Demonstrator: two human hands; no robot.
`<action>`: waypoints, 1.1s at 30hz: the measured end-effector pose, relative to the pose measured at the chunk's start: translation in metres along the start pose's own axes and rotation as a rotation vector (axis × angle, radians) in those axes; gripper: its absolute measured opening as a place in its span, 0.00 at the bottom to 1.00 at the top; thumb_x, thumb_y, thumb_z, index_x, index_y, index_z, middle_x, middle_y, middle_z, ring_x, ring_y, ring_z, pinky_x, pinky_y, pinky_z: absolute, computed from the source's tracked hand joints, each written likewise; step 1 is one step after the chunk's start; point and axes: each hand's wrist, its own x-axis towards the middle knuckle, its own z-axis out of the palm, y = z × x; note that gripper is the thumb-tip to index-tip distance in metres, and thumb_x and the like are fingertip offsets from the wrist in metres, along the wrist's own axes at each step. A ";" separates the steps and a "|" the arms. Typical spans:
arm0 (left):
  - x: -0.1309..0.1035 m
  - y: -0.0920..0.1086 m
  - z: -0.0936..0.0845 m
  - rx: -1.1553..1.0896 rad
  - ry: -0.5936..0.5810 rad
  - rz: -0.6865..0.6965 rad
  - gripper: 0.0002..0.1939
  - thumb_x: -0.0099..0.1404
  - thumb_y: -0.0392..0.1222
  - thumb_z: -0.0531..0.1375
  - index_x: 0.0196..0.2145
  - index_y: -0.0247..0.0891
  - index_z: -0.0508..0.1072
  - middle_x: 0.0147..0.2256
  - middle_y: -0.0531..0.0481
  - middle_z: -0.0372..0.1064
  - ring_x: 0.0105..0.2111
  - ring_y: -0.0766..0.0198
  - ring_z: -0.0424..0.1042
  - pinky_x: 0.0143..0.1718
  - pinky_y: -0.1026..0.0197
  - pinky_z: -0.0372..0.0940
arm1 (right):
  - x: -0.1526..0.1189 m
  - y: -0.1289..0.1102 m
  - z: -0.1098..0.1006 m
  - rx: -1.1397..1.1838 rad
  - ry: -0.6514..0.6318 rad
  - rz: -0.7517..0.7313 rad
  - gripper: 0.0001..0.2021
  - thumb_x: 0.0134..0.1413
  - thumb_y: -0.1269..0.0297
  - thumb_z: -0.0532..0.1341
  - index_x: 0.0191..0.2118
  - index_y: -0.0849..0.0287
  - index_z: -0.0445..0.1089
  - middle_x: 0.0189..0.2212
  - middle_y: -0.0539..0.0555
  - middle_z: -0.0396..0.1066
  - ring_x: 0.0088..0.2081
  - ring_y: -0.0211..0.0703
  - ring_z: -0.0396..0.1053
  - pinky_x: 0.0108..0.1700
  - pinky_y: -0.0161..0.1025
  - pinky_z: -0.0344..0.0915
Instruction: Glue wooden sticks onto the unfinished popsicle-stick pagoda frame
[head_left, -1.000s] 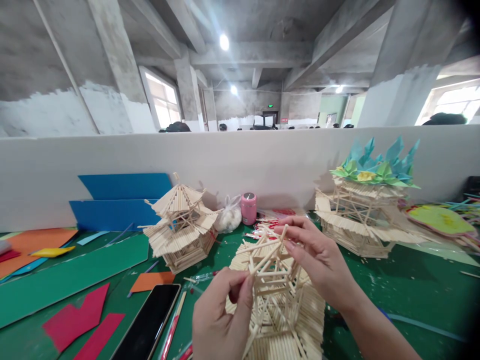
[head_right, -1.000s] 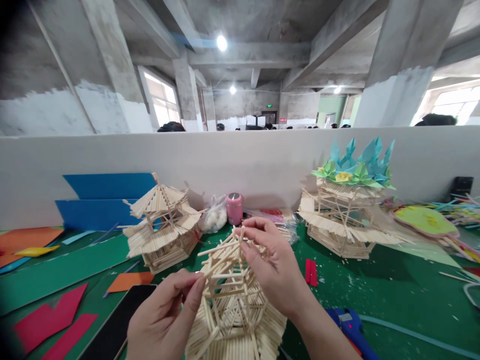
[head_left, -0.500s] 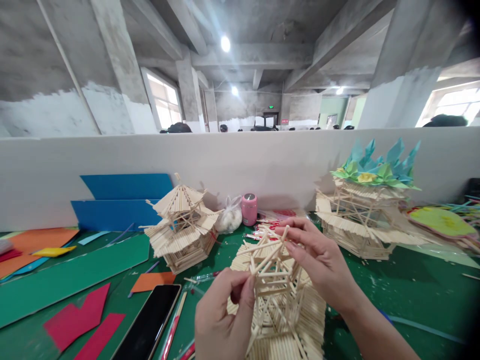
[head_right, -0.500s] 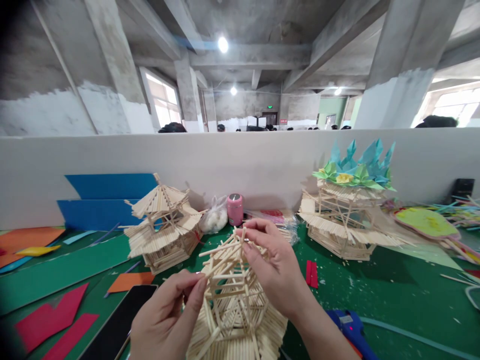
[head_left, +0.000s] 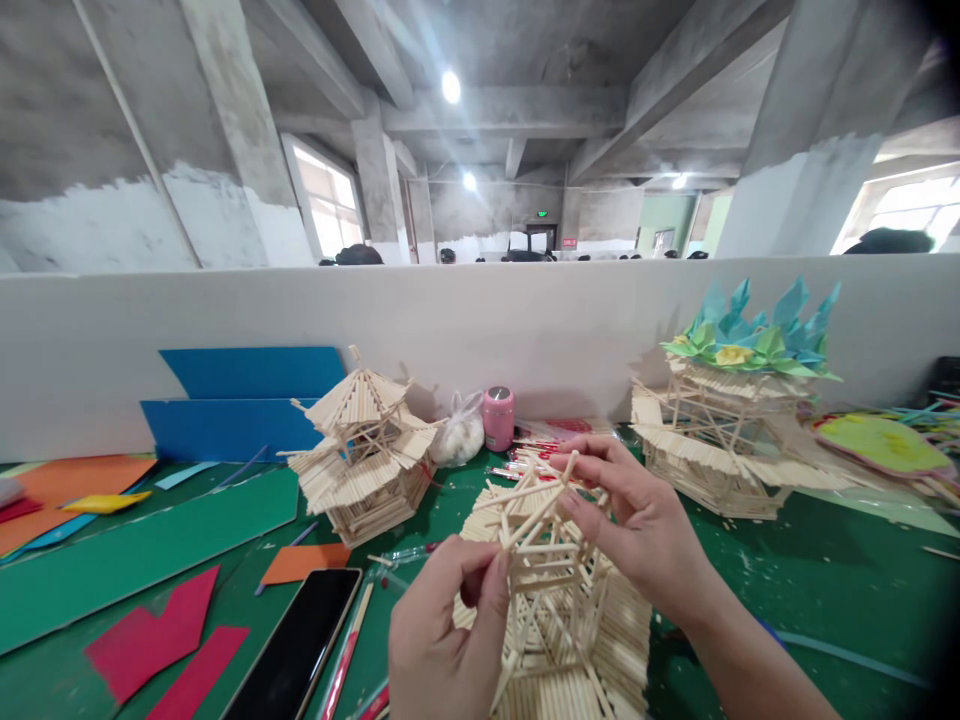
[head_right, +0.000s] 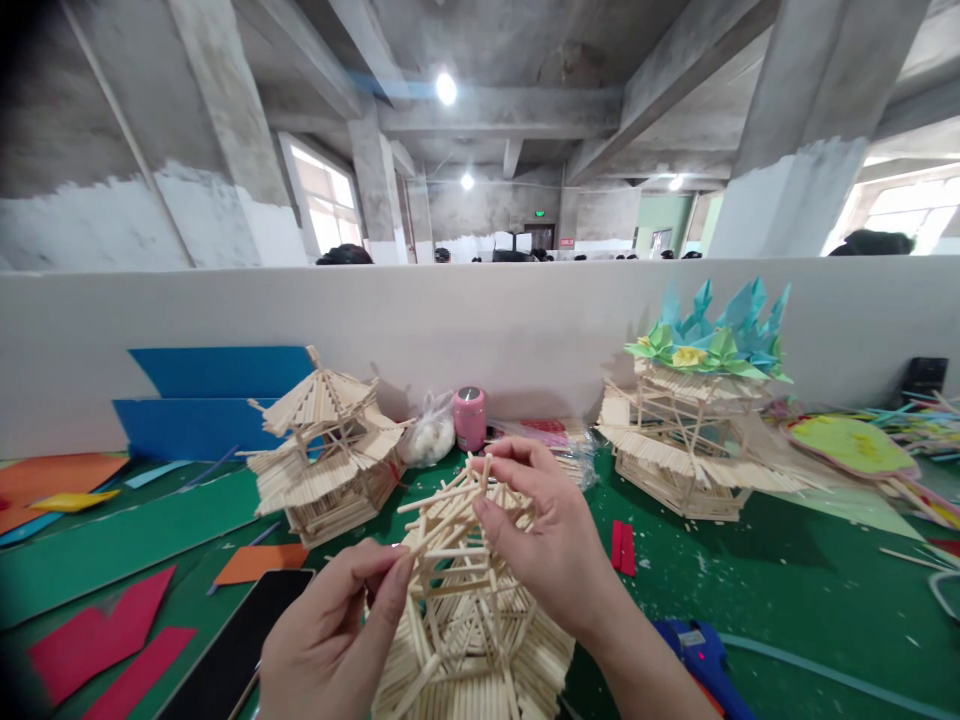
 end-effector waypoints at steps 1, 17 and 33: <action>0.000 0.000 0.000 -0.001 -0.002 -0.002 0.03 0.56 0.34 0.59 0.27 0.39 0.71 0.22 0.55 0.64 0.22 0.67 0.63 0.23 0.67 0.58 | 0.000 0.000 0.000 -0.001 -0.002 0.002 0.13 0.51 0.68 0.58 0.44 0.51 0.69 0.43 0.53 0.61 0.47 0.44 0.61 0.50 0.47 0.60; 0.000 -0.002 -0.003 0.024 -0.043 0.026 0.04 0.57 0.33 0.58 0.28 0.40 0.70 0.21 0.57 0.62 0.21 0.69 0.62 0.23 0.67 0.59 | 0.000 0.000 0.000 0.023 -0.017 0.036 0.12 0.52 0.66 0.59 0.44 0.51 0.69 0.43 0.53 0.60 0.48 0.44 0.61 0.51 0.47 0.58; 0.000 -0.001 -0.001 0.018 -0.026 0.007 0.02 0.57 0.35 0.58 0.27 0.39 0.71 0.21 0.56 0.63 0.21 0.68 0.62 0.22 0.67 0.59 | 0.000 -0.001 0.000 0.003 -0.006 0.034 0.12 0.51 0.65 0.59 0.43 0.52 0.70 0.43 0.54 0.62 0.46 0.45 0.62 0.49 0.48 0.60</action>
